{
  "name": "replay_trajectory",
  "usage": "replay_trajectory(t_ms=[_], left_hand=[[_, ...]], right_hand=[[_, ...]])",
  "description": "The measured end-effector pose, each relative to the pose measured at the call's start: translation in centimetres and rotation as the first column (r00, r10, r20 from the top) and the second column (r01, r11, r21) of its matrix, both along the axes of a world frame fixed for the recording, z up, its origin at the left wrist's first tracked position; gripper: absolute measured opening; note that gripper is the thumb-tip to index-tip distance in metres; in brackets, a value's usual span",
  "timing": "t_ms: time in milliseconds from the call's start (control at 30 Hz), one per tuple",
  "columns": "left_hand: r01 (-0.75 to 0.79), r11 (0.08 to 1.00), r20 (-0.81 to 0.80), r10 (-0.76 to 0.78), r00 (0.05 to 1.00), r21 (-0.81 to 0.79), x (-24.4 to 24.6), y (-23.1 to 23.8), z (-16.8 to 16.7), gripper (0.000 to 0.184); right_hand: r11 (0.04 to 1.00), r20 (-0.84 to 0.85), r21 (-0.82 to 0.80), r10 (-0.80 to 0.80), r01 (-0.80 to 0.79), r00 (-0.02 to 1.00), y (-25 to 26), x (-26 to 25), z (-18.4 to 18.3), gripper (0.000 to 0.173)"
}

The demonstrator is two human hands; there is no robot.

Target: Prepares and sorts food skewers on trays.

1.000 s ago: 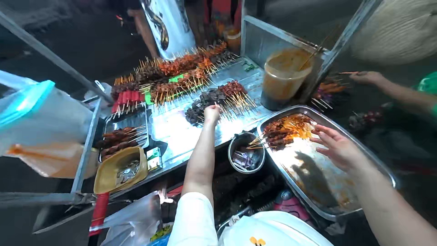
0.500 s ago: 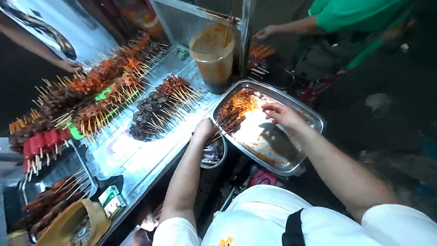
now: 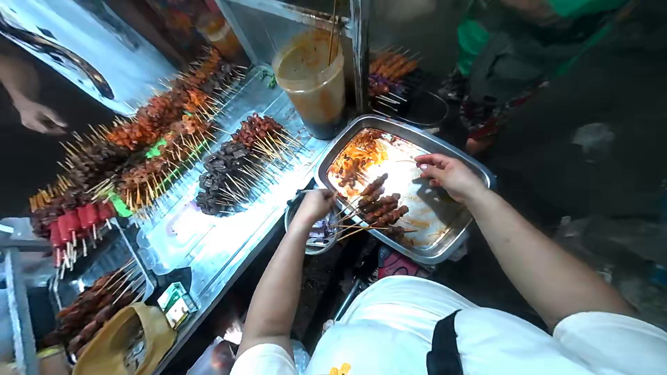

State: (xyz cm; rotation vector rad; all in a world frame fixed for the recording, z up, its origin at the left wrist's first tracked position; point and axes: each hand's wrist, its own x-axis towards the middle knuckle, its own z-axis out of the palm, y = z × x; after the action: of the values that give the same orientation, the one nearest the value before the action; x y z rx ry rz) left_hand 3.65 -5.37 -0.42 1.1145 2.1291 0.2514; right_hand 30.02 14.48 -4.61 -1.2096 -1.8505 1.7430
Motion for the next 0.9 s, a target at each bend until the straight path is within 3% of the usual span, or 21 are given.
replay_trajectory(t_ms=[167, 267, 433, 733, 833, 900], left_hand=[[-0.116, 0.993, -0.203, 0.106, 0.973, -0.038, -3.0, 0.3, 0.3, 0.03], [-0.096, 0.995, -0.296, 0.096, 0.95, 0.014, -1.0, 0.6, 0.6, 0.03], [0.077, 0.981, -0.18, -0.11, 0.978, -0.18, 3.4, 1.2, 0.4, 0.031], [-0.095, 0.995, -0.34, 0.074, 0.937, -0.043, -0.3, -0.5, 0.0, 0.028], [0.013, 1.0, -0.301, -0.014, 0.954, -0.004, 2.0, -0.4, 0.2, 0.024], [0.109, 0.992, -0.236, -0.123, 0.964, -0.071, 4.0, -0.3, -0.1, 0.026]], right_hand=[[0.999, -0.007, 0.011, -0.037, 0.038, 0.999, 0.3, 1.2, -0.1, 0.027], [0.999, -0.001, 0.031, -0.039, 0.039, 0.999, 0.6, 1.4, -0.4, 0.027], [0.997, 0.032, 0.047, -0.056, 0.054, 0.998, 0.7, 0.9, 0.5, 0.028], [0.99, 0.049, 0.131, -0.06, 0.053, 0.997, 1.5, 2.0, 0.4, 0.028], [0.985, 0.039, 0.163, -0.066, 0.059, 0.997, 1.4, 2.2, 0.5, 0.027], [0.986, 0.041, 0.156, -0.067, 0.06, 0.997, 1.5, 2.2, 0.6, 0.027]])
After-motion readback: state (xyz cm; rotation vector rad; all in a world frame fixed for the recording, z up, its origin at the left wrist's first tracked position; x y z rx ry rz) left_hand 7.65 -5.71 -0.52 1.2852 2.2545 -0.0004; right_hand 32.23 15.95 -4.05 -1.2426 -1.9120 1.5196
